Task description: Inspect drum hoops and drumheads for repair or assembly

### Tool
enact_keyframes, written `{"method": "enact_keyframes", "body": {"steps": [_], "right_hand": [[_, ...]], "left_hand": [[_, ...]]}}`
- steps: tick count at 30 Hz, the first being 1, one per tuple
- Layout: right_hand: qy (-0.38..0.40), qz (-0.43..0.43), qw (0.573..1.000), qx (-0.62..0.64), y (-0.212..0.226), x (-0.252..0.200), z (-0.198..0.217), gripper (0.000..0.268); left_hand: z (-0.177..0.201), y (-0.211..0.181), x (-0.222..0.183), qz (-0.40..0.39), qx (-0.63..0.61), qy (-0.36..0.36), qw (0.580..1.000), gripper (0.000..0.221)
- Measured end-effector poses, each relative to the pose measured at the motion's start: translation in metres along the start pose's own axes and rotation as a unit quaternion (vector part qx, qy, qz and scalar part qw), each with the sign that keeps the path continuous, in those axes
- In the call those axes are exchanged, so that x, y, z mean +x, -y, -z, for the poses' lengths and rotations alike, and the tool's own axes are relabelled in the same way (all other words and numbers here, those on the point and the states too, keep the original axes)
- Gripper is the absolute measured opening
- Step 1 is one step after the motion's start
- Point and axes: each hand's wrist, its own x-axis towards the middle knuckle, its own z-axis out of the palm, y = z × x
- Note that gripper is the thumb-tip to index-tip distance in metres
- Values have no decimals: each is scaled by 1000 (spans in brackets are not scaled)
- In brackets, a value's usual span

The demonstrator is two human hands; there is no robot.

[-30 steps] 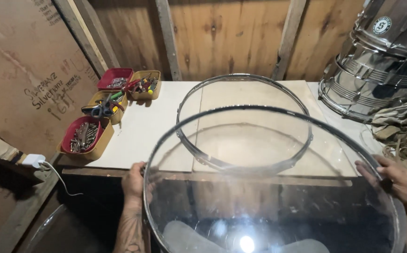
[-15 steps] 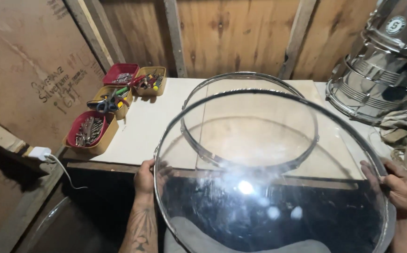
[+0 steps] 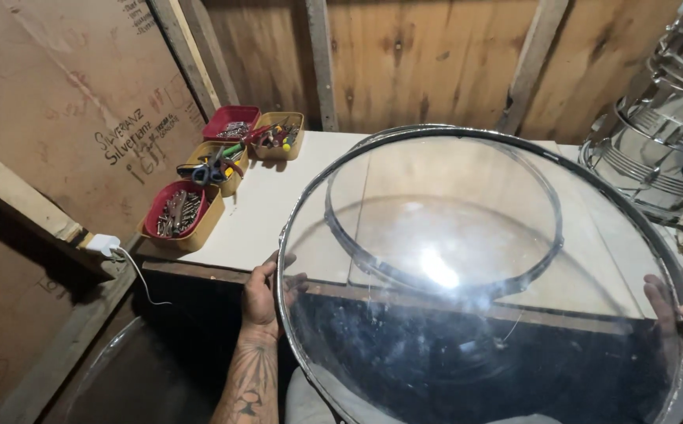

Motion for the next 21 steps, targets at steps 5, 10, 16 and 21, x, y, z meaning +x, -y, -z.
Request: {"method": "enact_keyframes", "body": {"steps": [5,10,16,21], "right_hand": [[38,51,996,-54,49,-47,-12,42],[44,-4,998,53,64,-11,-14,49],[48,80,991,91,51,-7,-10,40],[-16,144,984,-103,65,-10,-20,38]], "left_hand": [[9,4,8,4,-27,26,999,42],[10,-3,-1,-6,-79,81,994,45],[19,-3,7,-3,-112,134,985,48],[12,-8,-3,3,-104,108,989,47]]}}
